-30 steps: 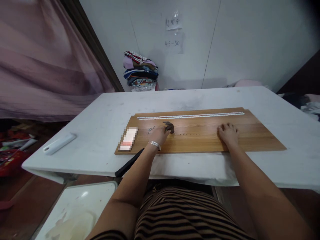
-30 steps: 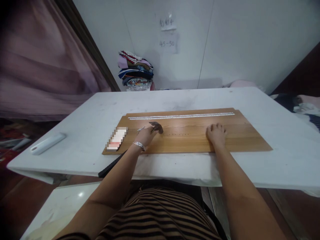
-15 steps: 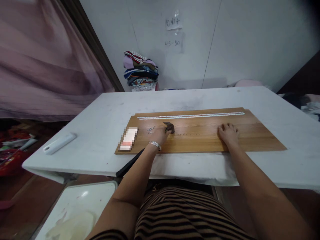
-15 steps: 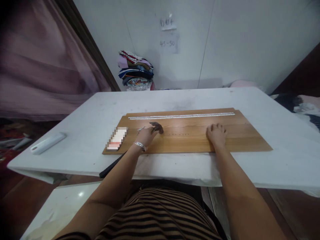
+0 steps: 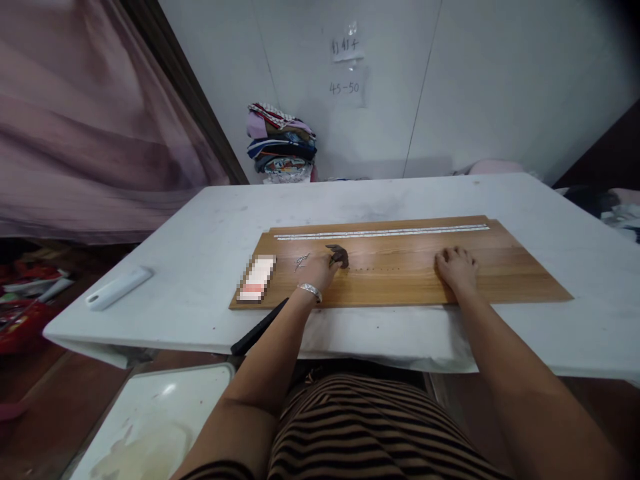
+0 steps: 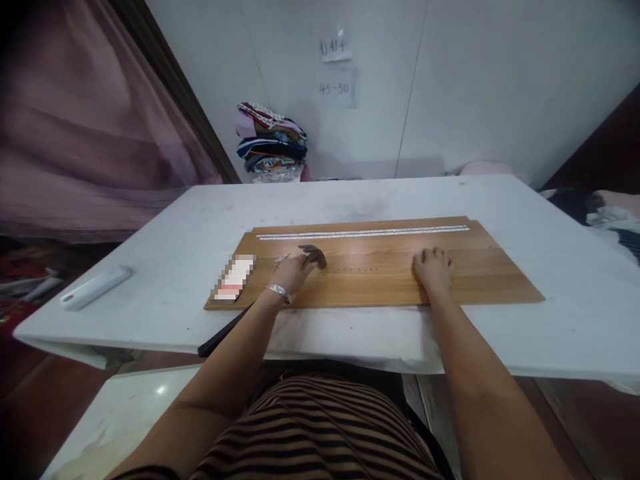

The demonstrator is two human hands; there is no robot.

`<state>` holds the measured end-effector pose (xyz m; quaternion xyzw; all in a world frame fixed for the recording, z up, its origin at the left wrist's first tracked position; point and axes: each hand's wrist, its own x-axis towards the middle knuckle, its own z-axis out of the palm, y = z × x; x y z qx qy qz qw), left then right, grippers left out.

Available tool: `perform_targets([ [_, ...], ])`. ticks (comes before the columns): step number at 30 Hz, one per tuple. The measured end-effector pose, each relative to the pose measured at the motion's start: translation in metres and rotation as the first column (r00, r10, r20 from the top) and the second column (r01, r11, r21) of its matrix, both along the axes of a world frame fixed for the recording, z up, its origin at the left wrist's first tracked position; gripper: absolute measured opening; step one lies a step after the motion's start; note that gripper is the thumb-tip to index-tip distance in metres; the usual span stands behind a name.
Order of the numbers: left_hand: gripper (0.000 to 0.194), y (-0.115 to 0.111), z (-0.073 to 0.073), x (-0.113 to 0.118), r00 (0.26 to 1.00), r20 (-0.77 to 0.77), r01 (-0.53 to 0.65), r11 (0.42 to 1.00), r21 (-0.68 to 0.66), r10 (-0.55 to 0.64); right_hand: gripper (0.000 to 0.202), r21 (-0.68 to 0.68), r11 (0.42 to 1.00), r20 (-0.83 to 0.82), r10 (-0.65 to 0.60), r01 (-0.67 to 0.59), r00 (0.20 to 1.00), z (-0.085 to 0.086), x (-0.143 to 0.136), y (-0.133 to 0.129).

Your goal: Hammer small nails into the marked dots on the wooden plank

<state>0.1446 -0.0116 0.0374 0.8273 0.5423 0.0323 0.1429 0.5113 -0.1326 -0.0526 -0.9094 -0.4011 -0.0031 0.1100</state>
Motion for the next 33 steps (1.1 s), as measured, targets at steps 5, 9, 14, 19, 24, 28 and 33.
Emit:
perform_targets([
  [5,0.033,-0.001,0.002,0.0,1.0,0.001,0.007,1.0,-0.014,-0.007,0.058,0.029,1.0,0.013,-0.004,0.004,1.0,-0.001,0.0,0.0],
  [9,0.036,-0.001,0.007,-0.001,0.999,0.032,-0.017,0.998,-0.054,0.019,0.059,0.018,1.0,0.011,-0.003,0.003,1.0,-0.002,0.0,0.0],
  [14,0.036,-0.001,0.006,-0.001,0.999,0.034,-0.021,0.999,-0.037,0.022,0.058,-0.003,1.0,0.001,-0.008,0.008,1.0,-0.002,0.001,0.001],
  [19,0.033,0.001,-0.001,-0.001,1.0,0.003,0.0,1.0,-0.002,0.0,0.057,-0.018,1.0,0.013,-0.011,0.011,1.0,-0.003,0.003,0.001],
  [24,0.034,0.002,-0.003,-0.001,1.0,0.013,0.005,1.0,-0.015,-0.005,0.056,0.001,1.0,0.028,-0.002,0.002,1.0,-0.005,0.004,0.0],
  [28,0.035,0.002,0.0,-0.003,0.998,0.06,0.013,1.0,-0.019,-0.012,0.055,0.0,1.0,0.028,-0.009,0.009,1.0,-0.005,0.004,0.001],
  [33,0.037,0.001,0.002,-0.003,0.999,0.041,-0.026,0.999,-0.044,0.028,0.058,0.005,1.0,0.026,0.001,-0.001,1.0,-0.004,0.003,0.0],
])
